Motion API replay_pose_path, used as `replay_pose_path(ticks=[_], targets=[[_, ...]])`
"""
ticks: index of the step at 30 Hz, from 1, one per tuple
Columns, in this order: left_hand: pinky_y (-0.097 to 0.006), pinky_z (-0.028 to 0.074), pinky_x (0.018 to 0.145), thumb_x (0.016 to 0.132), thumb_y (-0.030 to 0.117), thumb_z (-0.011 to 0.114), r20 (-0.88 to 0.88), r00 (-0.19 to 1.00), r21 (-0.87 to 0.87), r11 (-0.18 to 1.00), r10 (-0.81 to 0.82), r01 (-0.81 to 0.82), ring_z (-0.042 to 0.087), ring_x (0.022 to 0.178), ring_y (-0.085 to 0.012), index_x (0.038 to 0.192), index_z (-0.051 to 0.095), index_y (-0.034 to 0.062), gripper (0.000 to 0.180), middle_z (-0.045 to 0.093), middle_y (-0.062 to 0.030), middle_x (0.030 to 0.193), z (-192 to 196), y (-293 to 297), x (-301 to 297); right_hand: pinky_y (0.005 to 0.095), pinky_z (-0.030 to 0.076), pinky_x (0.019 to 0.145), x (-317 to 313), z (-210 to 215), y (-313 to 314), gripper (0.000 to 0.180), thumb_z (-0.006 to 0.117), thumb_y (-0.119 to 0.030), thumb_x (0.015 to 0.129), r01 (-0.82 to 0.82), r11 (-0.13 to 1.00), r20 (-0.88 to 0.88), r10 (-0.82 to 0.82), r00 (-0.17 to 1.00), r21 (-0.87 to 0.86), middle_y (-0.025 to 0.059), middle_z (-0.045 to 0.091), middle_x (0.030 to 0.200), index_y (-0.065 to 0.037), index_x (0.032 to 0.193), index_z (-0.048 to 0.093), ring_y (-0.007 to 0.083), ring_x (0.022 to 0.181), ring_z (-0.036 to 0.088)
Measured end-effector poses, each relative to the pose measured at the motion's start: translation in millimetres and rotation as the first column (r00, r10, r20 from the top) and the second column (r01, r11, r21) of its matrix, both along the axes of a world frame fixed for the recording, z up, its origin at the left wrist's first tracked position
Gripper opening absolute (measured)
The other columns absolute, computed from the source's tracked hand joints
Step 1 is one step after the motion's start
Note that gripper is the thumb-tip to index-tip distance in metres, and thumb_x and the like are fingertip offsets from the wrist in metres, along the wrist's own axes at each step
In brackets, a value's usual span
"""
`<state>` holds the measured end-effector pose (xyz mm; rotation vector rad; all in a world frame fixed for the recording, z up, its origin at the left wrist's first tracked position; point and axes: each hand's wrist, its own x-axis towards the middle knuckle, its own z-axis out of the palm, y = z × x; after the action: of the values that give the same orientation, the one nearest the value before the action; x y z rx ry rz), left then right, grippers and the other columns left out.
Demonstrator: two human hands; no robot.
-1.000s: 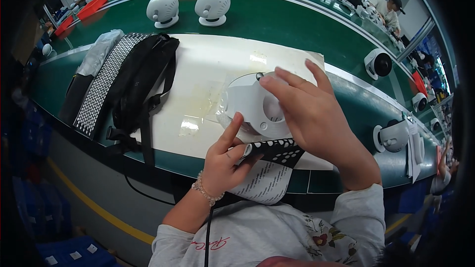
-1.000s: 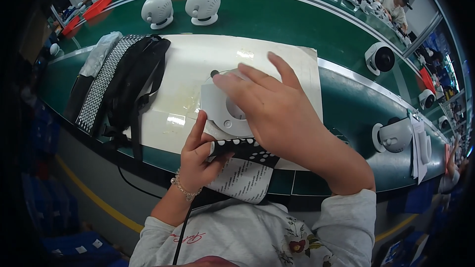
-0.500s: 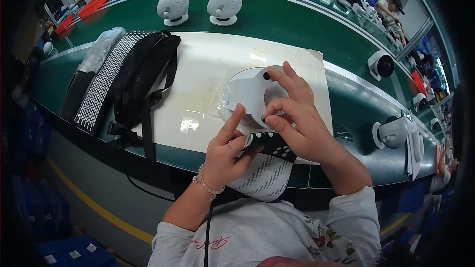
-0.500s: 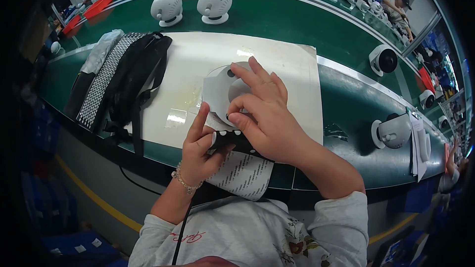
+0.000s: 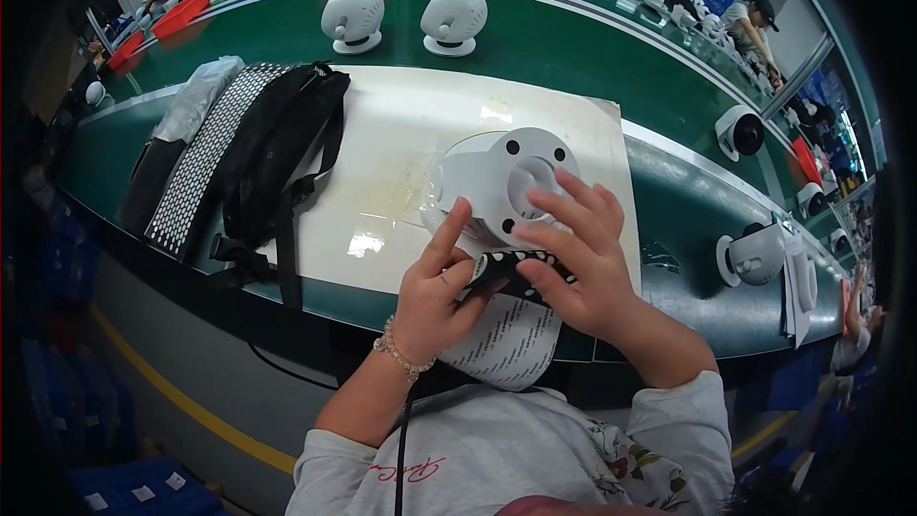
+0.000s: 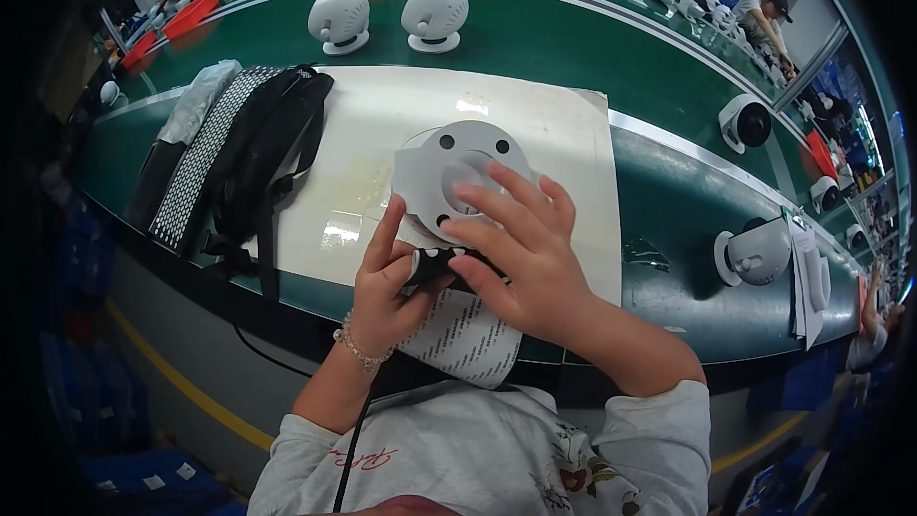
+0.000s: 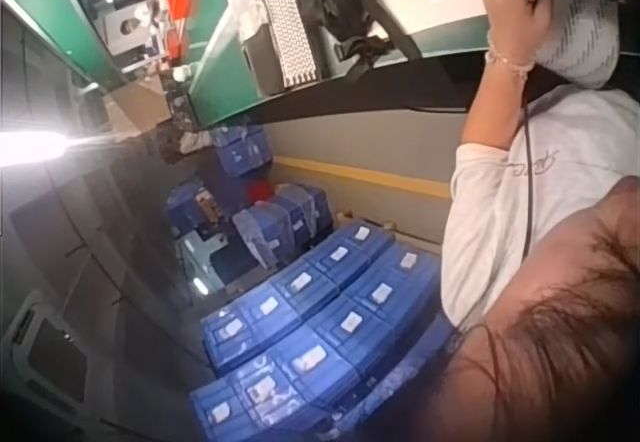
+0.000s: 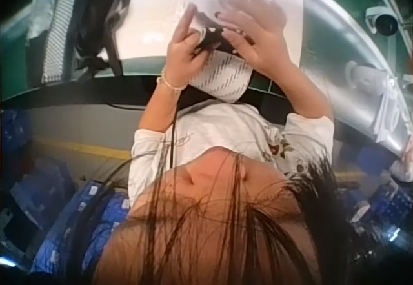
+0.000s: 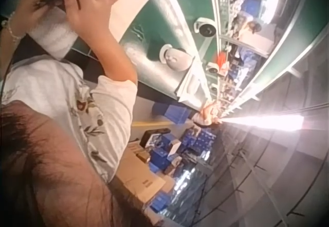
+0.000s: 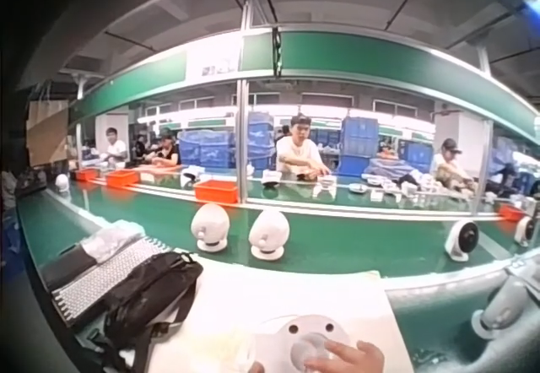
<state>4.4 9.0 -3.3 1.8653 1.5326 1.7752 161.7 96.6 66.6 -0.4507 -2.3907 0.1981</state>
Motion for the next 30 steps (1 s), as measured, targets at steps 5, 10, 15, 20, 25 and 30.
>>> replay_pose_path(ticks=[5,10,15,20,25,30], targets=[[-0.026,0.047,0.055,0.062,-0.004,0.068,-0.035,0.999,-0.002,1.000,0.004,-0.004,0.054,0.057,-0.0141,0.067,0.050,-0.0018,0.019,0.036,-0.0214,0.134,1,-1,0,0.0436,0.020,0.099,2,-1,1,0.016,0.069,-0.017,0.071,-0.130,0.991,0.068,0.131,0.989,-0.024,0.0051,0.052,0.121,-0.012,0.085,0.065,0.0300,0.123,0.036],[-0.026,0.048,0.055,0.061,-0.005,0.068,-0.041,0.999,0.014,1.000,0.007,-0.007,0.056,0.059,-0.0151,0.068,0.050,-0.0017,0.019,0.036,-0.0212,0.135,-3,0,-2,0.0443,0.024,0.097,1,-3,1,0.015,0.070,-0.017,0.070,-0.099,0.992,0.005,0.100,0.995,-0.077,0.0067,0.052,0.120,-0.012,0.082,0.064,0.0311,0.124,0.034],[-0.027,0.049,0.057,0.062,-0.005,0.068,-0.066,0.998,0.047,0.999,0.018,-0.015,0.057,0.063,-0.0166,0.069,0.051,-0.0019,0.018,0.036,-0.0222,0.134,0,2,-2,0.0436,0.025,0.096,-4,-3,2,0.014,0.071,-0.019,0.068,-0.116,0.990,-0.017,0.115,0.993,-0.081,0.0076,0.051,0.120,-0.012,0.076,0.062,0.0325,0.123,0.035],[-0.027,0.049,0.058,0.063,-0.003,0.069,-0.032,0.999,0.050,0.999,-0.004,0.005,0.059,0.066,-0.0175,0.068,0.052,-0.0020,0.018,0.036,-0.0232,0.133,-3,3,-2,0.0426,0.024,0.097,6,-10,-4,0.011,0.068,-0.015,0.070,-0.106,0.982,-0.032,0.113,0.993,0.159,0.0061,0.051,0.121,-0.011,0.077,0.061,0.0304,0.123,0.035],[-0.027,0.050,0.060,0.061,-0.002,0.071,-0.086,0.996,0.087,0.996,0.040,-0.032,0.059,0.071,-0.0190,0.068,0.053,-0.0023,0.020,0.038,-0.0223,0.133,-1,3,0,0.0416,0.020,0.101,13,-4,18,0.008,0.060,-0.013,0.078,0.013,0.980,-0.154,-0.044,0.987,-0.198,0.0128,0.045,0.125,-0.008,0.084,0.059,0.0335,0.124,0.031],[-0.028,0.049,0.060,0.058,-0.001,0.072,-0.172,0.984,0.128,0.991,0.052,-0.030,0.059,0.071,-0.0204,0.067,0.052,-0.0026,0.021,0.040,-0.0200,0.131,-4,9,1,0.0433,0.020,0.103,14,0,20,0.006,0.056,-0.010,0.080,0.036,0.923,-0.054,-0.061,0.997,-0.384,0.0153,0.039,0.132,-0.006,0.083,0.058,0.0340,0.129,0.025]])
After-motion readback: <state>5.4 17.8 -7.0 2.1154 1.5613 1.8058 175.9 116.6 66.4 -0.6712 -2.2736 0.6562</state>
